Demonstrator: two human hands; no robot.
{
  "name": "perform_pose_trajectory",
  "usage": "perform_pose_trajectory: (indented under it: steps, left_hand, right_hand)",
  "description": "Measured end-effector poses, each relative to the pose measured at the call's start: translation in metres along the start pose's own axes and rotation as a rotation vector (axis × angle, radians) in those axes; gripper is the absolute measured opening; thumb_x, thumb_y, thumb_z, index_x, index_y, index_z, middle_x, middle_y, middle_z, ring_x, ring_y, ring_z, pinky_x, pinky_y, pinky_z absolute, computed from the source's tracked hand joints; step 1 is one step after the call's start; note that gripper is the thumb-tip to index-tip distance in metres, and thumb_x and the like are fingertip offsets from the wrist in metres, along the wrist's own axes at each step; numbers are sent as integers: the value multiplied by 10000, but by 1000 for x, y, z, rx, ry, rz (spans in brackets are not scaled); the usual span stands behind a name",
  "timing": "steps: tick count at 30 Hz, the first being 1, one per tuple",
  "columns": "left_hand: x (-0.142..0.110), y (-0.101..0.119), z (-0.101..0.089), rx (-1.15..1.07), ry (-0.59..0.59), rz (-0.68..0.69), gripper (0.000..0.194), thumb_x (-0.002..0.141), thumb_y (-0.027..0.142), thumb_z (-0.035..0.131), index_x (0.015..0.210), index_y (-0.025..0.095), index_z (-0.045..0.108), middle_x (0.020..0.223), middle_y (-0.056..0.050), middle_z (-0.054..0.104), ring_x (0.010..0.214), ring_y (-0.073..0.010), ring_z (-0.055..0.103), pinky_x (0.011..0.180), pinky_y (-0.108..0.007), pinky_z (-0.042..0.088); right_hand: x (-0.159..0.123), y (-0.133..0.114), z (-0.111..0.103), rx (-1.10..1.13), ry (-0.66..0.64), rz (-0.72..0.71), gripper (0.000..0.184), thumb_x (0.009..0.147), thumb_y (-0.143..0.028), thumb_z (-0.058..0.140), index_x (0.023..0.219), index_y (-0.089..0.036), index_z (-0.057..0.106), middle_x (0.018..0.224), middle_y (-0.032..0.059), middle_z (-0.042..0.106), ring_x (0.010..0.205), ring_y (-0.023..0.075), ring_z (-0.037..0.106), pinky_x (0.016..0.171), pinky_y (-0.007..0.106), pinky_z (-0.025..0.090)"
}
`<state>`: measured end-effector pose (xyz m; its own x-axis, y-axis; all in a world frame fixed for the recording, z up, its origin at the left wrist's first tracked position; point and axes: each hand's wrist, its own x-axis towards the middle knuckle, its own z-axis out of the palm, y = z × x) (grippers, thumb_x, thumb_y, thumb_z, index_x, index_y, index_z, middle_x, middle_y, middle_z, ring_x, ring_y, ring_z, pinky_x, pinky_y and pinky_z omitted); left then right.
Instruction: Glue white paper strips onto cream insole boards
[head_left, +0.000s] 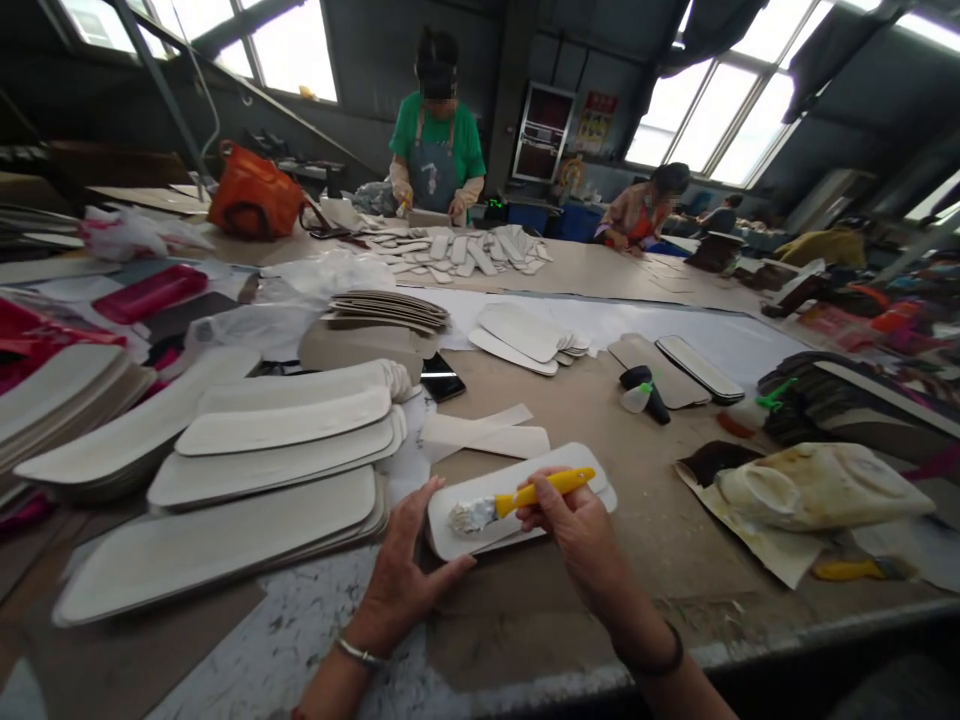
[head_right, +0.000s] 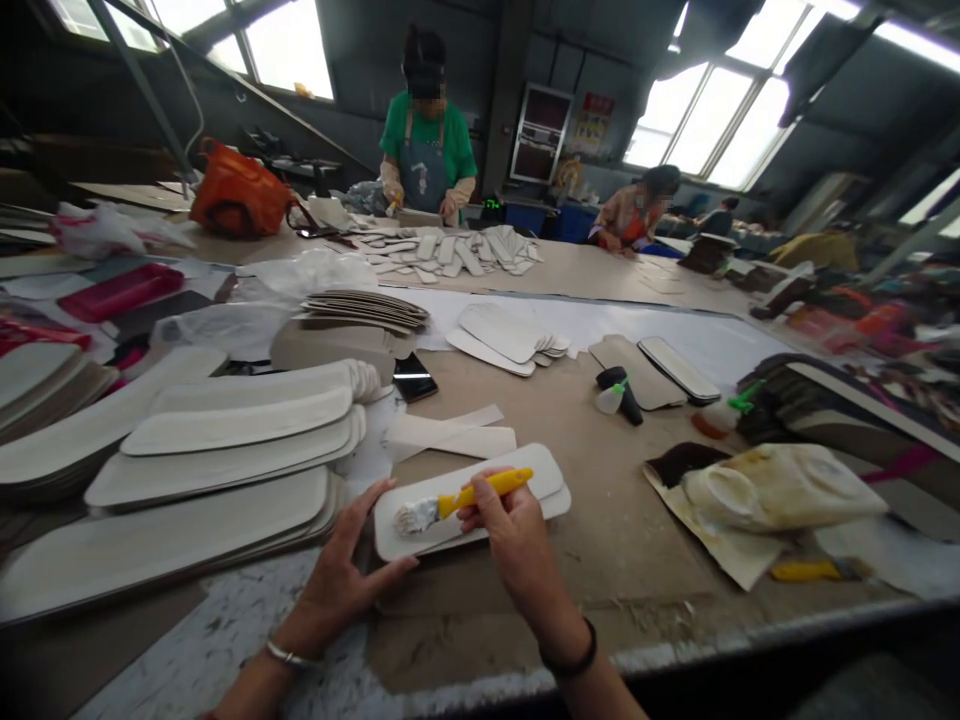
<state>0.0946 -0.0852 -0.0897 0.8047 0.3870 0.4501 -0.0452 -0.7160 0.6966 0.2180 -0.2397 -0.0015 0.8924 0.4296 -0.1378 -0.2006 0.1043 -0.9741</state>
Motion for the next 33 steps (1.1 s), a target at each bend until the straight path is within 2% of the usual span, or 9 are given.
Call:
perform_pose_trajectory:
  steps: [4, 8, 12, 14, 17, 21, 24, 28, 33]
  left_hand:
    - [-1, -1, 0, -50, -9, -37, 776, 780, 378, 672, 1400, 233, 228, 1326, -150, 478, 1228, -290, 454, 1027, -522, 384]
    - [1, 1, 1, -61, -9, -31, 779, 779, 363, 671, 1403, 241, 220, 1323, -146, 478, 1231, -299, 451, 1025, -522, 388]
    - [2, 1, 1, -36, -10, -11, 764, 787, 374, 661, 1400, 245, 224, 1311, -136, 489, 1223, -288, 459, 1021, -506, 399]
    - [2, -1, 2, -29, -5, -1, 758, 790, 392, 653, 1401, 241, 230, 1300, -140, 499, 1212, -286, 468, 1009, -498, 413]
    - [-1, -5, 5, -27, 6, -10, 748, 795, 404, 643, 1406, 238, 244, 1300, -136, 505, 1200, -284, 476, 1007, -492, 416]
    - [-4, -8, 11, -46, 46, -34, 719, 792, 416, 640, 1399, 251, 292, 1315, -107, 502, 1216, -284, 461, 1036, -484, 385]
    - [-4, -6, 13, -75, 70, -57, 691, 800, 433, 626, 1392, 264, 313, 1313, -91, 504, 1222, -282, 455, 1055, -477, 358]
    - [-4, -2, 13, -86, 80, -75, 680, 806, 458, 607, 1391, 269, 318, 1303, -81, 507, 1211, -276, 460, 1057, -460, 355]
    - [-4, -4, 15, -91, 92, -88, 679, 792, 466, 609, 1381, 264, 339, 1307, -77, 513, 1218, -283, 458, 1065, -465, 340]
  right_hand:
    - [1, 1, -1, -132, 8, -55, 481, 668, -580, 716, 827, -145, 587, 728, 35, 653, 573, 143, 611, 544, 266, 535]
    - [-3, -7, 3, -172, -6, -84, 479, 683, -600, 693, 830, -159, 577, 658, 18, 635, 563, 151, 607, 550, 275, 533]
    - [-5, -4, 7, -222, -33, -109, 467, 713, -618, 653, 817, -170, 572, 623, 13, 619, 538, 159, 600, 544, 290, 527]
    - [-3, -2, 0, -296, 19, -152, 469, 720, -626, 639, 825, -174, 575, 634, 16, 613, 547, 166, 602, 553, 297, 523]
    - [2, -5, -22, -452, 132, -233, 472, 740, -640, 604, 849, -181, 582, 658, 29, 610, 573, 185, 607, 584, 321, 520]
    - [8, -16, -54, -662, 263, -350, 447, 787, -636, 538, 851, -196, 579, 708, 54, 618, 606, 209, 611, 619, 351, 511]
    - [9, -26, -70, -818, 344, -460, 400, 831, -592, 499, 844, -199, 570, 762, 71, 628, 663, 218, 617, 658, 356, 504]
    - [10, -35, -80, -971, 380, -597, 316, 888, -496, 453, 850, -200, 555, 776, 66, 626, 699, 209, 616, 691, 336, 497]
    - [12, -40, -83, -1093, 348, -807, 216, 924, -370, 441, 844, -200, 548, 780, 62, 616, 722, 194, 607, 684, 309, 495]
